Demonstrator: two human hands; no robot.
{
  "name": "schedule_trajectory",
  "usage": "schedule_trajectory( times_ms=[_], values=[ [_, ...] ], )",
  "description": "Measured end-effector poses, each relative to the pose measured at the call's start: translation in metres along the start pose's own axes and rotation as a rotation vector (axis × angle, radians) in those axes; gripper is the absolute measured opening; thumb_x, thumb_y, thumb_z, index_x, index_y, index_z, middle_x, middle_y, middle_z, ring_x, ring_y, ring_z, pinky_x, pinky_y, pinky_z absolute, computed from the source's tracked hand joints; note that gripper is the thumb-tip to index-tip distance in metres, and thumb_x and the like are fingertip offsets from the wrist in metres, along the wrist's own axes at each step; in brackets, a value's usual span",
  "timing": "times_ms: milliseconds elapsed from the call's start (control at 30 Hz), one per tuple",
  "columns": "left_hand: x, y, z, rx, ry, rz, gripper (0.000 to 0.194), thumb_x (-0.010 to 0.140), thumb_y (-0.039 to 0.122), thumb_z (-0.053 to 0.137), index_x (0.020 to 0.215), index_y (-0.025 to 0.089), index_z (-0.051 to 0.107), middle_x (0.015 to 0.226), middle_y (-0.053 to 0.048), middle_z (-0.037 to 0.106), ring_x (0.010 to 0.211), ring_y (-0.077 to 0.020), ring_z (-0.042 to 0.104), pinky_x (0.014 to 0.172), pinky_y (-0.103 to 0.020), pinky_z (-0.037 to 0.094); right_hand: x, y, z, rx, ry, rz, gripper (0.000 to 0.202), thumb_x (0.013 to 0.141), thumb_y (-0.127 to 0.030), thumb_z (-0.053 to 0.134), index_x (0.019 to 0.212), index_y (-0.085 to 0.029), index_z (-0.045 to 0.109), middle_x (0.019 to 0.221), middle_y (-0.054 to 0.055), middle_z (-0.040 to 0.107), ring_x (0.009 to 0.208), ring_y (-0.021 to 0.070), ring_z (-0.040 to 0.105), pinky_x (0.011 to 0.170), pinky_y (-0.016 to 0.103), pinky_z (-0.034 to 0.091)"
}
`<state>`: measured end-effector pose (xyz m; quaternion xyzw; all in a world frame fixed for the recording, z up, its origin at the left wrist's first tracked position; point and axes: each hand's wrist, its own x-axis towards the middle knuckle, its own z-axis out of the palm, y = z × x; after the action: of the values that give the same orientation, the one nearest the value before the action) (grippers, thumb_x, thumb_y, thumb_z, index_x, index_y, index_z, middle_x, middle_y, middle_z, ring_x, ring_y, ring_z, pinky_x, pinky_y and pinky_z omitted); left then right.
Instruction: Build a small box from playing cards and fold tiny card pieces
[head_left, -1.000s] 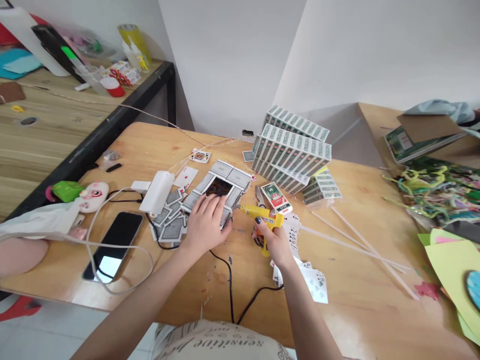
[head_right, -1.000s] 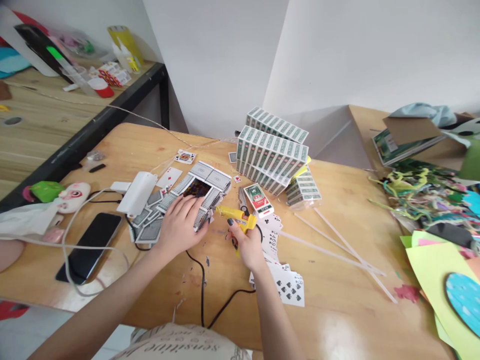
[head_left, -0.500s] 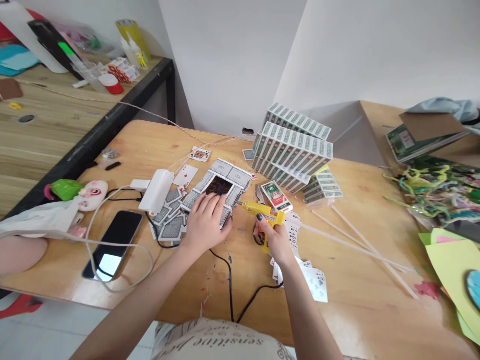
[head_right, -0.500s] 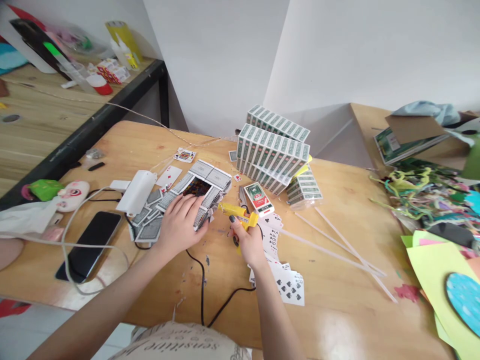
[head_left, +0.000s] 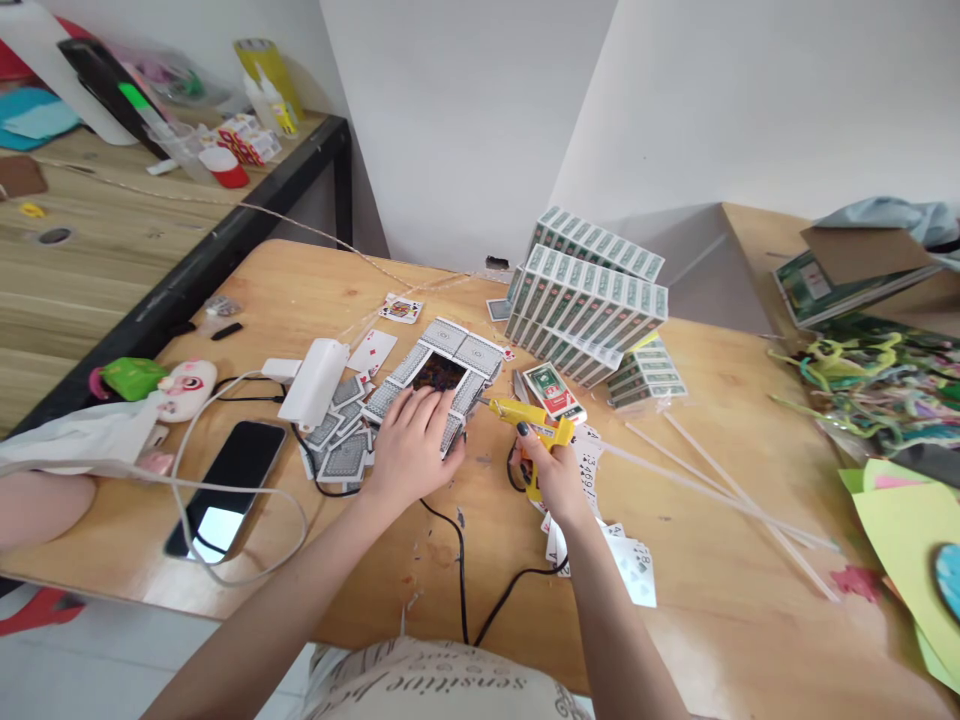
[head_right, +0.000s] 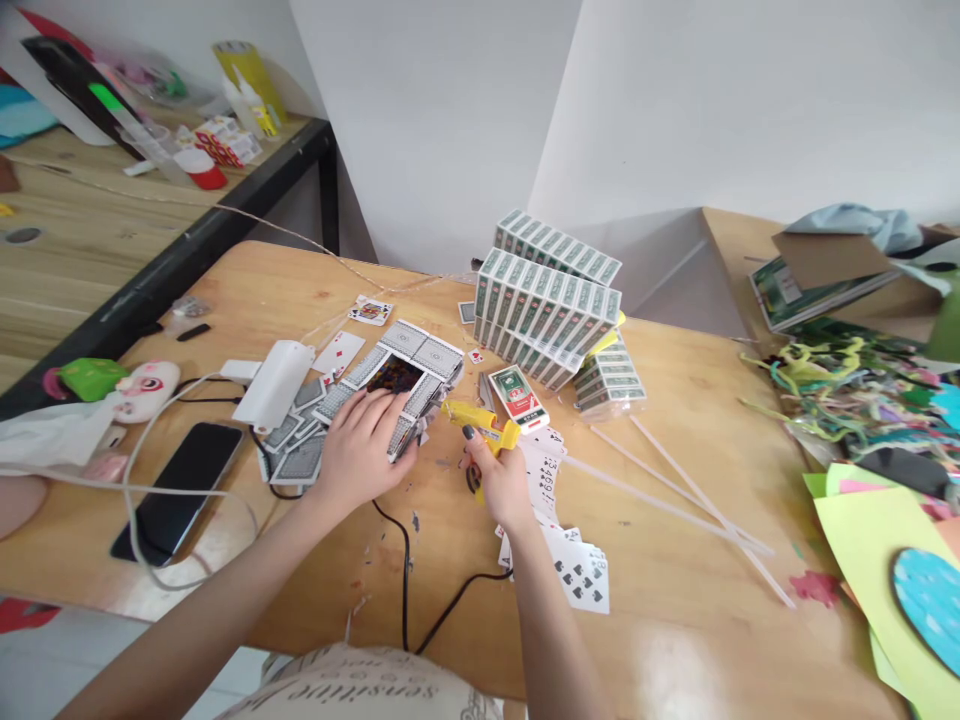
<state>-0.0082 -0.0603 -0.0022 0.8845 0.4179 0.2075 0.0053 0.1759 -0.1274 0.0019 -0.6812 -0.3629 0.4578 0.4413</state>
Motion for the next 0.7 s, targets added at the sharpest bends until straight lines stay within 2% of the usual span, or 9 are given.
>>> schedule_trajectory(
  times_ms=[333,700],
  values=[
    [-0.001,0.0,0.0,-0.048,0.013,-0.01,0.052,0.076,0.03,0.052,0.125,0.012,0.048,0.117,-0.015,0.058,0.114,-0.0295,0.049,0.103,-0.049,0.032,0.007,-0.001,-0.001,-0.004,0.031,-0.026,0.048,0.076,-0.059,0.05,0.056,-0.016,0.056,0.053,0.003,0.055,0.049,0.0116,0.044,0.048,0.024,0.036],
    [-0.001,0.0,0.0,-0.025,-0.001,-0.009,0.051,0.078,0.031,0.05,0.125,0.011,0.048,0.117,-0.015,0.057,0.115,-0.0285,0.048,0.105,-0.046,0.031,0.013,-0.006,-0.003,-0.02,0.052,-0.024,0.048,0.077,-0.057,0.05,0.052,-0.017,0.055,0.051,0.001,0.052,0.046,0.0107,0.042,0.047,0.024,0.035]
  ],
)
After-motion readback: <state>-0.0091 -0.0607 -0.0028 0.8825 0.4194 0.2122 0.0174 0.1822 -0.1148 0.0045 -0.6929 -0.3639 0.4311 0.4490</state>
